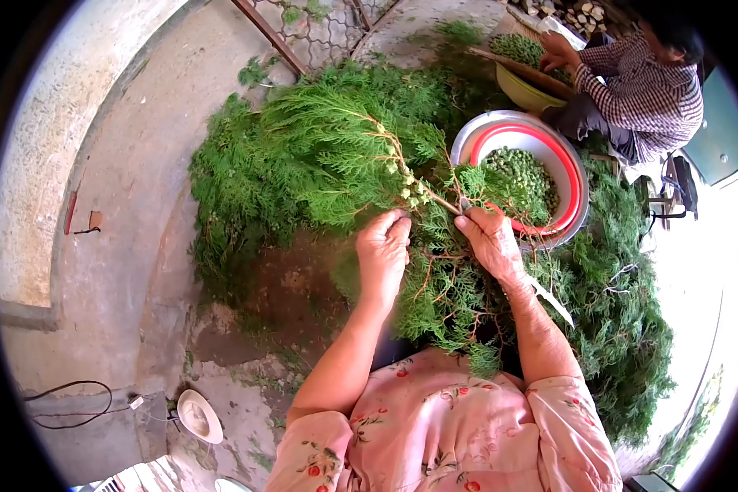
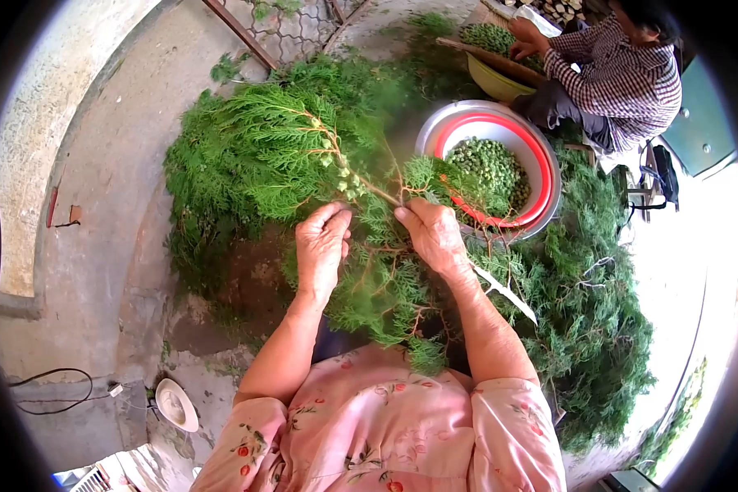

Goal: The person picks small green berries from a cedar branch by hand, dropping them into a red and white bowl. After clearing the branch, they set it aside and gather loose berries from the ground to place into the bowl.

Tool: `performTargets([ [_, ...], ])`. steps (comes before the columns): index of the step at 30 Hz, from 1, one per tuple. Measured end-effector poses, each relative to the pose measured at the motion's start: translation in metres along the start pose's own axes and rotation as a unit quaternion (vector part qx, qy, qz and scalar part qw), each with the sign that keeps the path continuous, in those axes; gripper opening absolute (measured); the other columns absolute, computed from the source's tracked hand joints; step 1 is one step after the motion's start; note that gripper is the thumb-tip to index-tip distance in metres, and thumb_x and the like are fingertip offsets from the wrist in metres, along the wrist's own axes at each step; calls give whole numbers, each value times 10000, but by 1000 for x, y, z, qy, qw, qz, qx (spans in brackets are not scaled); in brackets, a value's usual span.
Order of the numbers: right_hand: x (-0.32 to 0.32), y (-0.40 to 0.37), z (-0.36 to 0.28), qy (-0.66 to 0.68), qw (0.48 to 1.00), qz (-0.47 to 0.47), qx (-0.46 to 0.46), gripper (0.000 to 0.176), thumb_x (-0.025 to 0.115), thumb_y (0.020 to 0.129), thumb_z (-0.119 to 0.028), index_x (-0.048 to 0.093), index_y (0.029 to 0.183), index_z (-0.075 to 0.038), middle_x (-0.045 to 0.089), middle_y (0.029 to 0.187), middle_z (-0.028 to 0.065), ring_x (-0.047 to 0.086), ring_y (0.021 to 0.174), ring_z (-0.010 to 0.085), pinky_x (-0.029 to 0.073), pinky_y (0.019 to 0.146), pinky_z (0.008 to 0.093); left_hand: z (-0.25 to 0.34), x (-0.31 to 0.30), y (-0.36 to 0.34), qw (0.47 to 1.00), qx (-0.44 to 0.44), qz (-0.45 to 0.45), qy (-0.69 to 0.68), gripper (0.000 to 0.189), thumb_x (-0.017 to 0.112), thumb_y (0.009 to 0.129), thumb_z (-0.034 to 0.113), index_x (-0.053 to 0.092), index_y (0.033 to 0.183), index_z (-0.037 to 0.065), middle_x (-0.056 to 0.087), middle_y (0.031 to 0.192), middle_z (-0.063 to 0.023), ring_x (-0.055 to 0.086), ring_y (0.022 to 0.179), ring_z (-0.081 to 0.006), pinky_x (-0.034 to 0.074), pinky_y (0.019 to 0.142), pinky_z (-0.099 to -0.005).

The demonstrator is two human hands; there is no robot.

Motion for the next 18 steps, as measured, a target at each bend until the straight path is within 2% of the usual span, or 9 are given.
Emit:
performTargets([
  [1,0,0,0,3,1000,2,1,177,622,821,-155,558,781,5,522,614,185,477,538,325,411,534,363,-3,0,2,1000,22,3,-4,171,609,828,82,631,973,-5,558,683,-11,475,532,-52,367,411,-178],
  [4,-1,0,-2,-2,1000,-12,26,174,625,820,-160,567,796,2,529,621,187,489,543,336,416,535,365,-13,1,14,975,185,-1,127,174,605,823,72,635,979,-1,558,685,-11,477,531,-54,363,413,-173],
  [5,-2,0,-2,-8,1000,-14,26,175,626,819,-161,567,796,2,529,620,187,490,542,337,416,534,366,-19,0,16,990,103,-28,96,186,601,817,59,632,988,-10,566,693,-13,483,537,-53,364,403,-172],
  [8,-2,0,-2,-15,999,-15,26,177,626,819,-163,566,792,1,527,618,188,491,540,340,415,531,367,-3,1,11,996,-45,-65,40,192,591,818,55,630,992,-16,568,700,-12,489,543,-53,371,393,-171],
  [12,-2,1,0,-20,1000,-9,12,179,624,820,-159,558,778,2,523,614,189,488,537,336,409,525,369,-9,-3,16,992,-48,-116,8,244,599,814,61,613,1047,-10,575,718,-7,494,546,-53,383,384,-174],
  [15,-2,2,-1,-24,1000,-14,14,176,622,820,-155,556,773,2,524,614,188,488,536,334,408,523,370,-5,-2,17,985,-76,-152,13,212,607,811,62,621,1016,9,576,700,2,498,540,-50,369,377,-169],
  [18,-2,3,0,-17,999,-20,23,175,620,820,-154,557,772,2,527,613,186,493,537,334,408,524,370,-6,-5,18,969,-139,-200,-34,145,604,814,63,632,954,38,567,668,13,497,525,-45,340,368,-156],
])
Point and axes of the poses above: each hand's wrist, its own y-axis towards the middle knuckle, its own x-axis out of the palm, z = x × y, the point moved 3 cm from there along y, towards the middle knuckle
